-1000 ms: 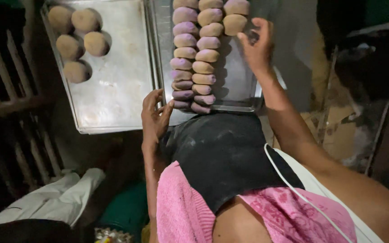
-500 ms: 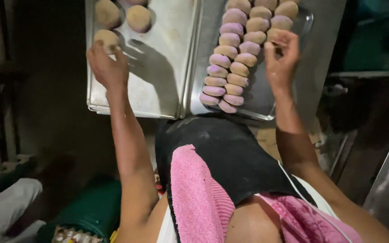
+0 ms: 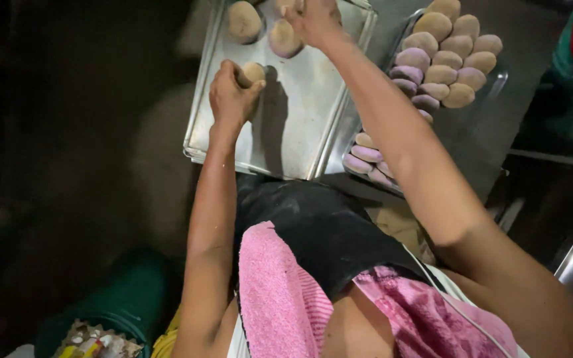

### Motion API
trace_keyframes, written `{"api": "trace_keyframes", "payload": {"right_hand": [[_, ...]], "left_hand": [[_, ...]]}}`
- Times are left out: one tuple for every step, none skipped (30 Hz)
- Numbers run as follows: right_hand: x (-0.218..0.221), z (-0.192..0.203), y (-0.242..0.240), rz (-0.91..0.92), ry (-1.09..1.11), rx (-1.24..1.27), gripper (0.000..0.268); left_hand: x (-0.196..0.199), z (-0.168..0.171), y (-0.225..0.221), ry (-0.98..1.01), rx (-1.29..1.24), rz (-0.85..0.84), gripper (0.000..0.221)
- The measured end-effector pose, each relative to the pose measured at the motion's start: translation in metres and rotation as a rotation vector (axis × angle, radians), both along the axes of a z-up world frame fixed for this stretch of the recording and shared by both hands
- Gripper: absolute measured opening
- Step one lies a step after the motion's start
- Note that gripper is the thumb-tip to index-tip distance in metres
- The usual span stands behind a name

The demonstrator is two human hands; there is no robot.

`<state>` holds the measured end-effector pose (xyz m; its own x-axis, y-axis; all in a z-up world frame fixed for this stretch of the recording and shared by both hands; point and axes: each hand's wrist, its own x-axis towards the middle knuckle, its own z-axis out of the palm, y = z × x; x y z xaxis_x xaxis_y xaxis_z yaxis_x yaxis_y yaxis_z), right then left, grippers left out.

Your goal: The recorder is arranging and sorting various types of bread buns between different trays in a bakery production area.

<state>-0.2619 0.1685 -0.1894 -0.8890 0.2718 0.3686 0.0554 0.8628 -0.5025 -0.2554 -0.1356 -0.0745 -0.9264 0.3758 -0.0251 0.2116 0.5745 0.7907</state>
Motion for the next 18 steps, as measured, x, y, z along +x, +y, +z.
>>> {"api": "trace_keyframes", "payload": {"right_hand": [[-0.016,-0.010,-0.001,-0.022,-0.154,-0.008,0.044],[-0.024,-0.026,0.004,-0.022,-0.153,-0.005,0.044],[-0.033,-0.041,0.010,-0.089,-0.222,-0.042,0.045],[-0.041,-0.056,0.016,-0.157,-0.292,-0.079,0.047],[-0.036,-0.040,0.012,-0.158,-0.295,-0.069,0.047],[-0.031,-0.025,0.009,-0.095,-0.181,-0.103,0.043],[-0.022,-0.009,0.007,-0.033,-0.071,-0.131,0.041],[-0.014,0.012,-0.002,-0.035,-0.077,-0.118,0.041],[-0.008,0.034,-0.012,-0.063,-0.119,-0.041,0.043],[-0.002,0.056,-0.021,-0.092,-0.161,0.035,0.044],[-0.001,0.051,-0.020,-0.091,-0.168,0.044,0.044],[0.000,0.047,-0.019,-0.124,-0.225,-0.086,0.050],[0.002,0.042,-0.019,-0.161,-0.278,-0.221,0.056],[0.002,0.037,-0.015,-0.166,-0.280,-0.217,0.056],[-0.002,0.031,-0.013,-0.130,-0.204,-0.264,0.062],[-0.006,0.026,-0.011,-0.094,-0.128,-0.311,0.067],[-0.008,0.028,-0.012,-0.097,-0.123,-0.315,0.067],[-0.010,0.029,-0.014,-0.120,-0.162,-0.287,0.067]], "left_hand": [[-0.005,0.001,-0.001,-0.073,0.004,-0.047,0.048],[-0.013,-0.005,-0.001,-0.072,0.007,-0.047,0.048],[-0.021,-0.010,0.001,-0.011,0.037,-0.084,0.051],[-0.028,-0.016,0.003,0.050,0.066,-0.121,0.054],[-0.043,-0.024,0.011,0.048,0.076,-0.120,0.054],[-0.057,-0.033,0.019,0.097,0.093,-0.108,0.059],[-0.068,-0.043,0.029,0.143,0.116,-0.096,0.064],[-0.083,-0.061,0.038,0.137,0.130,-0.096,0.064],[-0.097,-0.079,0.048,0.113,0.074,-0.076,0.073],[-0.111,-0.097,0.060,0.088,0.018,-0.056,0.082],[-0.112,-0.081,0.060,0.081,0.026,-0.055,0.082],[-0.113,-0.065,0.061,-0.019,-0.045,-0.059,0.091],[-0.116,-0.048,0.061,-0.114,-0.120,-0.068,0.101],[-0.111,-0.030,0.060,-0.116,-0.116,-0.073,0.101],[-0.110,-0.012,0.058,-0.234,-0.186,-0.114,0.099],[-0.108,0.007,0.056,-0.351,-0.256,-0.156,0.098],[-0.107,0.002,0.058,-0.346,-0.261,-0.159,0.098],[-0.105,-0.004,0.060,-0.277,-0.301,-0.190,0.094]]}}
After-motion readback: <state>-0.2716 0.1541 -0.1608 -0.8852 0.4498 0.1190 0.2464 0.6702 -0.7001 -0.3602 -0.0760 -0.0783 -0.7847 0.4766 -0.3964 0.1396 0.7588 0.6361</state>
